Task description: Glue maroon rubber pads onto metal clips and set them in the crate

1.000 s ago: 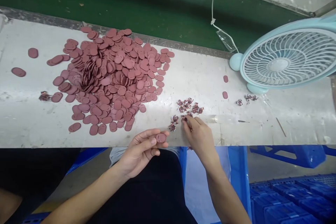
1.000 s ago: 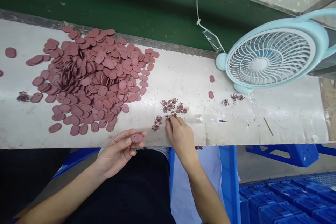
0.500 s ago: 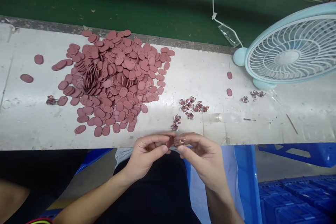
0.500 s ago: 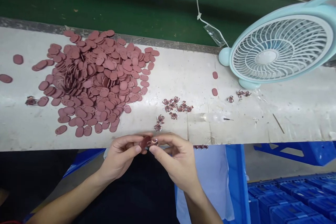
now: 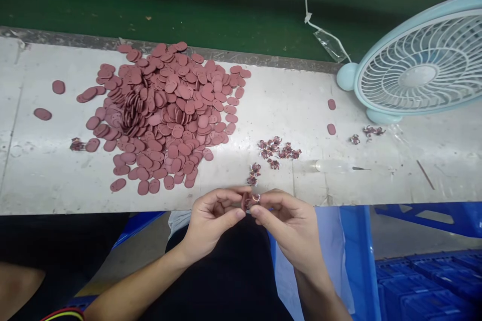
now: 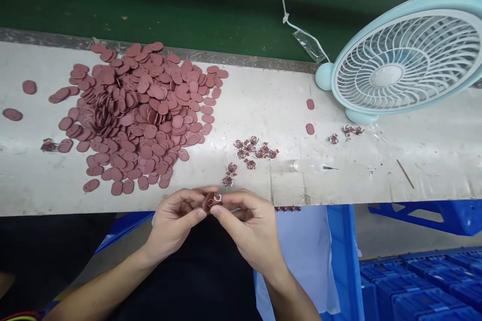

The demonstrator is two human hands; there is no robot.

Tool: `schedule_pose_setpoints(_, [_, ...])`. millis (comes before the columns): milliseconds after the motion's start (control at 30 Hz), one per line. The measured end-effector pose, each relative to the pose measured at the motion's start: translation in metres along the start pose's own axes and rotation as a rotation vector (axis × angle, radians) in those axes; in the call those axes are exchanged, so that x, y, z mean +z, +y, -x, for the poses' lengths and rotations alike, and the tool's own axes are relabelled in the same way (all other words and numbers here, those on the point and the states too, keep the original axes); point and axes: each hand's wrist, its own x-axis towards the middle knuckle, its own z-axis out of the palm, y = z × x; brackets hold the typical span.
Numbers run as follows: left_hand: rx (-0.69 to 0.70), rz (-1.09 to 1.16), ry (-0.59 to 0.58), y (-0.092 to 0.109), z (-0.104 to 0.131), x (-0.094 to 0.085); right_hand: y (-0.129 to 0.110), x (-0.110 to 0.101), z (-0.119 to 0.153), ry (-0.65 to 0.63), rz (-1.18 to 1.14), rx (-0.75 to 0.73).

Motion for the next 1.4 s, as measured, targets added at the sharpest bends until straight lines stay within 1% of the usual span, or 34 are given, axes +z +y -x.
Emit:
schedule_pose_setpoints(100, [-0.034,0.001,0.018,0.002,-0.001,0.002,0.000,-0.001,0.000,-0.001,-0.014,0.026])
schedule_pose_setpoints(233, [-0.040,-0.046,0.004,0.003,-0.001,0.002,-0.003,-0.004,-0.001,-0.008,0.019,0.028])
schedule_pose_setpoints(300, [-0.054,-0.066,-0.010,0.003,-0.001,0.001,-0.005,-0.008,-0.003,-0.061,0.016,0.046])
schedule_pose_setpoints(433, [-0.088,-0.077,-0.036,0.002,-0.001,0.001,-0.008,-0.018,-0.013,-0.219,-0.093,0.128])
schedule_pose_setpoints(500, [-0.093,-0.061,-0.044,0.002,-0.001,0.002,-0.009,-0.021,-0.017,-0.246,-0.127,0.172])
schedule_pose_setpoints(800, [-0.095,-0.009,-0.091,0.003,0.000,0.007,-0.010,-0.020,-0.016,-0.243,-0.190,0.170])
schedule_pose_setpoints(1100, [-0.092,-0.018,-0.066,0.006,0.002,0.015,-0.004,-0.021,-0.013,-0.229,-0.224,0.134])
schedule_pose_setpoints(1267, [-0.088,-0.053,-0.077,0.011,0.005,0.017,-0.001,-0.022,-0.010,-0.233,-0.262,0.122])
schedule_pose_setpoints(1400, [-0.093,-0.050,-0.074,0.010,0.004,0.017,0.004,-0.023,-0.009,-0.236,-0.286,0.103])
